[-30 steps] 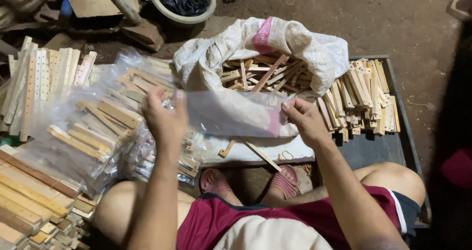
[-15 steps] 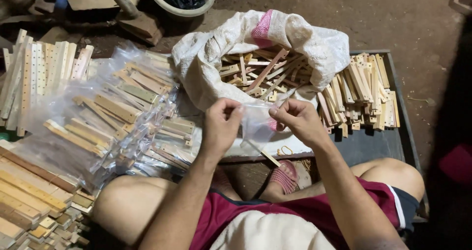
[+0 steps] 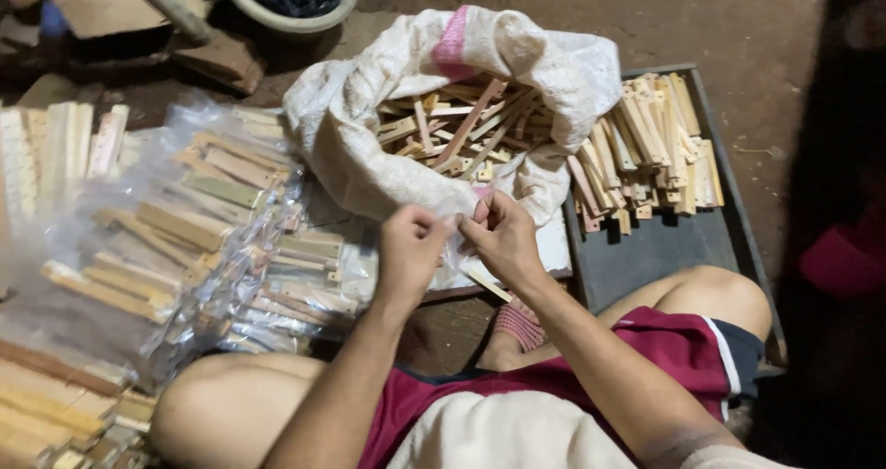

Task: Packing small wooden components from a large sack into individual plastic bags.

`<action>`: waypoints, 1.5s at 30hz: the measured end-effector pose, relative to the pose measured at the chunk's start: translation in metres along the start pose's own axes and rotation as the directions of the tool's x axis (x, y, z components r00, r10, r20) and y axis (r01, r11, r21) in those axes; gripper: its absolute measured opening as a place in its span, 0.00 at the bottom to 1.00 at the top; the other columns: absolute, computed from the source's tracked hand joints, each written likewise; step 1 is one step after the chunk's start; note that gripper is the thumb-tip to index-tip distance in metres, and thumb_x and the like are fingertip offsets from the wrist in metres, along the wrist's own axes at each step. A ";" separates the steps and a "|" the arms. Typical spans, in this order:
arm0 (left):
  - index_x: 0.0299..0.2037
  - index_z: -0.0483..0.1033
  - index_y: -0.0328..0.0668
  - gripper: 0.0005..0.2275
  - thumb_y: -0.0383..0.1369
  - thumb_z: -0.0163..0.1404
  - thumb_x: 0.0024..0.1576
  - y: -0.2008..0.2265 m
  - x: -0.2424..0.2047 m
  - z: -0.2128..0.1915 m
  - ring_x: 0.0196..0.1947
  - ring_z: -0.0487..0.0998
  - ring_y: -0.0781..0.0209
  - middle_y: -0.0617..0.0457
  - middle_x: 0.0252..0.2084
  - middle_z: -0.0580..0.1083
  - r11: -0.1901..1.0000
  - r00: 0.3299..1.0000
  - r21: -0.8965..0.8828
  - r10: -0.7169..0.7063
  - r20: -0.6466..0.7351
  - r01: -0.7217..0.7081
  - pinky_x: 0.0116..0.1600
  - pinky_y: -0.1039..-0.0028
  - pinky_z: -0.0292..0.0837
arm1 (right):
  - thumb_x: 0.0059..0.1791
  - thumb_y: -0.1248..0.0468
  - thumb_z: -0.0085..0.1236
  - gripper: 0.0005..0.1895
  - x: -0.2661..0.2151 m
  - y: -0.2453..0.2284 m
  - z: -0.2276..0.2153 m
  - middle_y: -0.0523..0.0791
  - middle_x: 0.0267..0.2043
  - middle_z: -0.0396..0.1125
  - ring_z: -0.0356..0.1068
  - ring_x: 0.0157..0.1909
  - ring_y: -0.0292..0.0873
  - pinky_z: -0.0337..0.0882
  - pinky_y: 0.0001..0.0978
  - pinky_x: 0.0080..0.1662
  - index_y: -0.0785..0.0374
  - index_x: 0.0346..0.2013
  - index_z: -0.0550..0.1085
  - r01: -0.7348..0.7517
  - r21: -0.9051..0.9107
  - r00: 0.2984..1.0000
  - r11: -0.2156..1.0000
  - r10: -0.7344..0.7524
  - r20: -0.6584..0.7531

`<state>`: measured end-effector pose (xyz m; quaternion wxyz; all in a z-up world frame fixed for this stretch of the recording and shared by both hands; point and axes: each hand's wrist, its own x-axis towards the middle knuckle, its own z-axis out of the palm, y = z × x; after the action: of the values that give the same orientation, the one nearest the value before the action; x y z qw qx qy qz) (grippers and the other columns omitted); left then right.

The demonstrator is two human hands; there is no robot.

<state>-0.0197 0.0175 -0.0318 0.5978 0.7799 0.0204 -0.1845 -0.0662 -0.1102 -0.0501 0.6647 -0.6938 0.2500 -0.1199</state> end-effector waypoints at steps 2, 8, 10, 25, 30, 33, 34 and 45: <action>0.36 0.78 0.34 0.08 0.32 0.58 0.55 0.013 -0.001 -0.012 0.28 0.80 0.48 0.41 0.25 0.78 0.966 0.996 0.244 0.089 -0.014 -0.083 0.30 0.60 0.78 | 0.41 0.70 0.65 0.07 0.007 0.002 -0.010 0.44 0.15 0.65 0.70 0.18 0.39 0.68 0.25 0.26 0.63 0.27 0.72 0.030 -0.082 0.998 0.996 -0.035 -0.051; 0.46 0.75 0.38 0.09 0.32 0.48 0.61 0.012 -0.007 0.010 0.35 0.83 0.35 0.36 0.31 0.80 0.669 0.973 0.708 0.176 0.148 -0.228 0.39 0.49 0.79 | 0.42 0.69 0.60 0.06 0.016 0.023 -0.014 0.46 0.17 0.69 0.74 0.22 0.43 0.71 0.30 0.29 0.59 0.32 0.73 0.117 -0.250 0.992 0.961 -0.128 -0.025; 0.51 0.71 0.38 0.12 0.34 0.50 0.60 0.005 -0.005 0.012 0.36 0.84 0.35 0.36 0.33 0.80 0.605 0.976 0.766 0.133 0.170 -0.216 0.40 0.49 0.79 | 0.41 0.70 0.58 0.06 0.015 0.025 -0.017 0.44 0.16 0.70 0.75 0.21 0.40 0.72 0.27 0.30 0.58 0.31 0.73 0.092 -0.221 0.996 0.971 -0.093 0.008; 0.48 0.77 0.45 0.09 0.34 0.48 0.60 0.042 -0.002 0.017 0.39 0.82 0.31 0.34 0.32 0.80 0.720 0.976 0.659 0.151 0.159 -0.219 0.44 0.46 0.76 | 0.50 0.58 0.66 0.03 0.130 0.096 -0.186 0.44 0.26 0.74 0.76 0.34 0.42 0.74 0.38 0.38 0.50 0.37 0.83 0.065 -0.465 0.935 0.883 -0.217 -0.282; 0.46 0.81 0.53 0.09 0.36 0.48 0.61 0.046 0.000 0.033 0.39 0.83 0.35 0.37 0.31 0.81 0.743 0.971 0.625 0.162 0.177 -0.237 0.43 0.51 0.78 | 0.44 0.46 0.72 0.35 0.165 0.158 -0.271 0.52 0.45 0.67 0.67 0.54 0.60 0.73 0.55 0.54 0.57 0.61 0.74 -0.276 -0.855 0.907 0.440 -0.175 -0.383; 0.48 0.82 0.50 0.11 0.35 0.48 0.62 0.051 0.003 0.040 0.38 0.83 0.36 0.38 0.32 0.81 0.791 0.973 0.570 0.145 0.182 -0.224 0.42 0.53 0.79 | 0.46 0.46 0.69 0.13 0.175 0.202 -0.296 0.46 0.31 0.69 0.73 0.43 0.54 0.78 0.47 0.43 0.49 0.36 0.81 -0.211 -0.947 0.955 0.242 -0.156 -0.253; 0.48 0.82 0.50 0.11 0.35 0.48 0.62 0.053 0.004 0.044 0.38 0.83 0.36 0.38 0.32 0.81 0.790 0.973 0.571 0.146 0.178 -0.223 0.42 0.53 0.79 | 0.46 0.46 0.69 0.13 0.173 0.191 -0.297 0.46 0.31 0.69 0.73 0.43 0.54 0.78 0.47 0.43 0.49 0.36 0.81 -0.208 -0.947 0.955 0.243 -0.157 -0.250; 0.28 0.76 0.37 0.12 0.33 0.48 0.62 0.041 0.017 0.064 0.14 0.72 0.49 0.46 0.17 0.73 0.653 0.908 0.633 0.335 0.251 -0.416 0.26 0.59 0.70 | 0.65 0.75 0.54 0.04 0.001 -0.086 -0.252 0.51 0.37 0.70 0.62 0.28 0.37 0.59 0.22 0.26 0.77 0.49 0.75 0.270 -0.415 0.924 0.869 -0.355 -0.142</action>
<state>-0.0102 -0.0578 -0.0135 0.2999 0.9177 -0.2429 -0.0946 -0.1745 -0.3291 0.0564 0.4549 -0.8258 0.2225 -0.2482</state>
